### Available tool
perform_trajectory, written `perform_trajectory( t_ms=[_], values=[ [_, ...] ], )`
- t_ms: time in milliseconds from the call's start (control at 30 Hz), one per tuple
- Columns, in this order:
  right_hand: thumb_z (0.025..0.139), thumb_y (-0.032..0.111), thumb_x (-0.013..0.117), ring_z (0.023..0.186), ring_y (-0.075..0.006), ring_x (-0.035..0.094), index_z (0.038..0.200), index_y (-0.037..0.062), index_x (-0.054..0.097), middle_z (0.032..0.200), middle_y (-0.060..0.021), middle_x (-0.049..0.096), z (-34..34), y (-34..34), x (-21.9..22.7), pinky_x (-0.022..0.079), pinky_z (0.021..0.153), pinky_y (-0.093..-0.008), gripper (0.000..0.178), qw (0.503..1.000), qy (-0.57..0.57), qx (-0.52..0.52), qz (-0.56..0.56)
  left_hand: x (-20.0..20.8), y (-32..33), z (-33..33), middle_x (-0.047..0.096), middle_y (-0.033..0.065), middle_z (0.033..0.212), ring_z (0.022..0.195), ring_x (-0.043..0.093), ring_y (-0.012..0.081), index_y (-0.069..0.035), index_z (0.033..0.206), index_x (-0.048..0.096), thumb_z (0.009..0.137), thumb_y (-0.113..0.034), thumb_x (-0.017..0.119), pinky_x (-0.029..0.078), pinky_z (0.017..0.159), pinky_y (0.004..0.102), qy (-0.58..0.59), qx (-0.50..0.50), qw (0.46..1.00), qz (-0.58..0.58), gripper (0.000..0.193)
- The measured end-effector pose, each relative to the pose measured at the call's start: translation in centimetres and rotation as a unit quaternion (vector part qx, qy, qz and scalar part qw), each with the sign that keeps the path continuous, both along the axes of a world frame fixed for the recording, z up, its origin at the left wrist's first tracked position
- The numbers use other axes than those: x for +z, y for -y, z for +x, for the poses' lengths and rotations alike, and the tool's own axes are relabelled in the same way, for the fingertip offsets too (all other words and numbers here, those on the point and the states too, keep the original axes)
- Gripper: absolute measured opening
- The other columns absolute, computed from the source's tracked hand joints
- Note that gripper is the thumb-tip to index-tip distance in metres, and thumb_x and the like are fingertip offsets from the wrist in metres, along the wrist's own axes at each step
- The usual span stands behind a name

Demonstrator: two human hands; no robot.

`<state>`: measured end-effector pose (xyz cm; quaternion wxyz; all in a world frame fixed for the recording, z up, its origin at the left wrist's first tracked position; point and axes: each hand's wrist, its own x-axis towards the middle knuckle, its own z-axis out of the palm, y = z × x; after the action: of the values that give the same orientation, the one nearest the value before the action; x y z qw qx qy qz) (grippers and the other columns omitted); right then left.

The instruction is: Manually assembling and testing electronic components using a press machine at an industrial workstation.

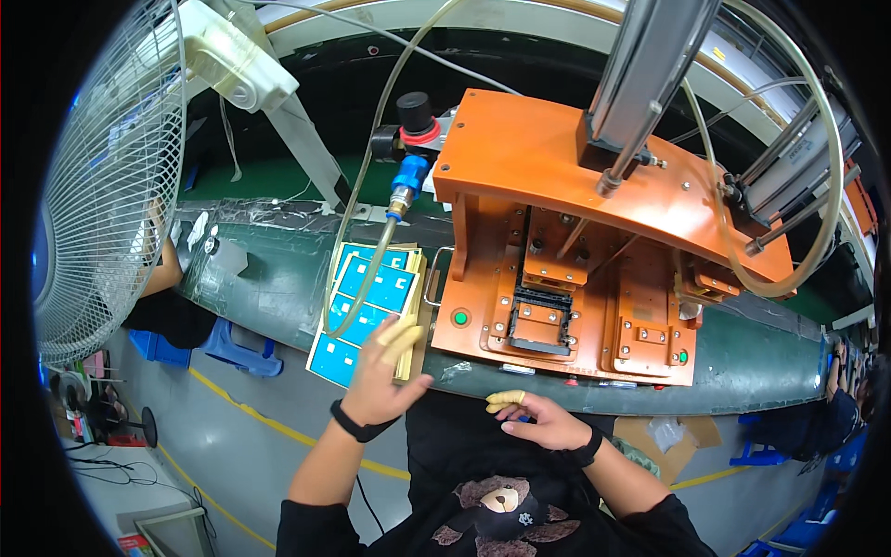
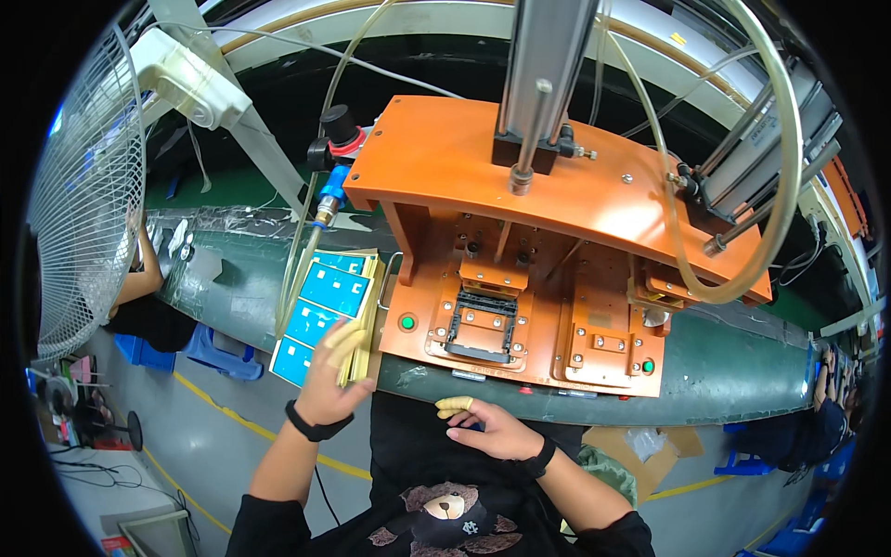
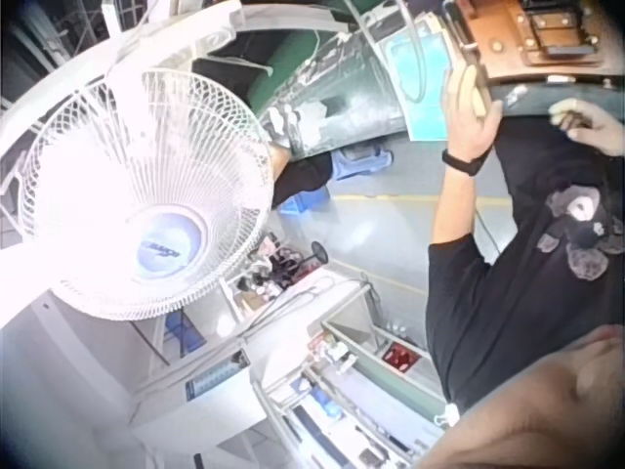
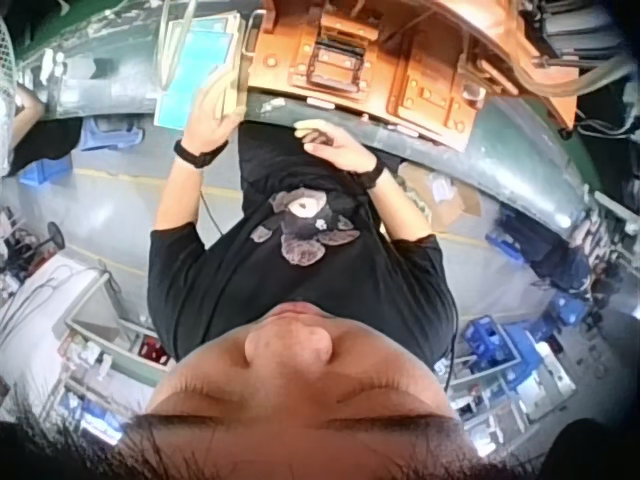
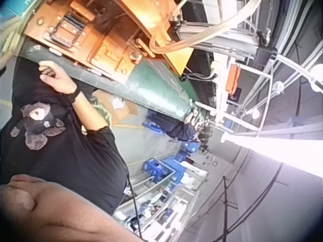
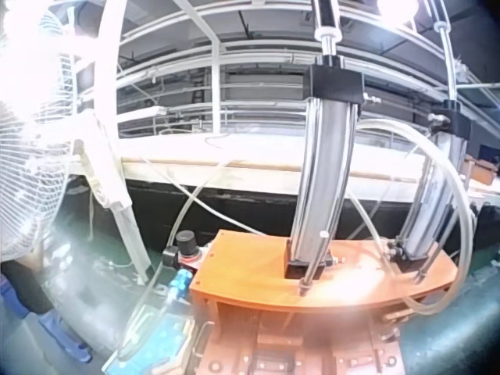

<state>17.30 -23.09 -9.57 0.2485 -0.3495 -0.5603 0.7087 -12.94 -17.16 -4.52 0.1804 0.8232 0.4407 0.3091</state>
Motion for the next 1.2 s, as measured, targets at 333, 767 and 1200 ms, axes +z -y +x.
perform_trajectory(
  t_ms=[333, 767, 1200],
  values=[
    [0.093, 0.014, 0.063, 0.084, -0.0059, 0.059, 0.117, 0.0000, 0.059, 0.098, -0.0019, 0.065, -9.9, -1.7, -4.4, 0.049, 0.076, -0.0216, 0.027, 0.990, -0.076, 0.029, -0.114, -2.7, 6.8, -6.3, 0.047, 0.0164, 0.139, 0.134, 0.037, 0.0379, -0.003, 0.127, 0.053, 0.085, -0.018, 0.064, 0.024, 0.111, 0.0533, -0.134, 0.099, 0.984, -0.064, 0.046],
    [0.095, 0.013, 0.059, 0.082, -0.0069, 0.060, 0.101, 0.0019, 0.064, 0.090, -0.0004, 0.066, -14.8, -3.5, -4.3, 0.049, 0.076, -0.0221, 0.013, 0.991, -0.054, -0.023, -0.124, -3.5, 7.4, -2.9, 0.060, 0.0122, 0.122, 0.123, 0.051, 0.0329, -0.003, 0.115, 0.061, 0.077, -0.014, 0.071, 0.032, 0.107, 0.0499, -0.047, 0.146, 0.988, -0.010, 0.040],
    [0.094, 0.016, 0.060, 0.075, -0.0063, 0.059, 0.098, 0.0004, 0.065, 0.086, -0.0010, 0.067, -14.9, -4.3, -5.2, 0.049, 0.070, -0.0214, 0.017, 0.991, -0.069, -0.081, -0.081, -3.1, 2.4, -5.8, 0.070, 0.0090, 0.093, 0.089, 0.066, 0.0234, -0.006, 0.093, 0.068, 0.081, -0.007, 0.070, 0.048, 0.087, 0.0362, 0.106, 0.229, 0.968, 0.003, 0.013]
  ],
)
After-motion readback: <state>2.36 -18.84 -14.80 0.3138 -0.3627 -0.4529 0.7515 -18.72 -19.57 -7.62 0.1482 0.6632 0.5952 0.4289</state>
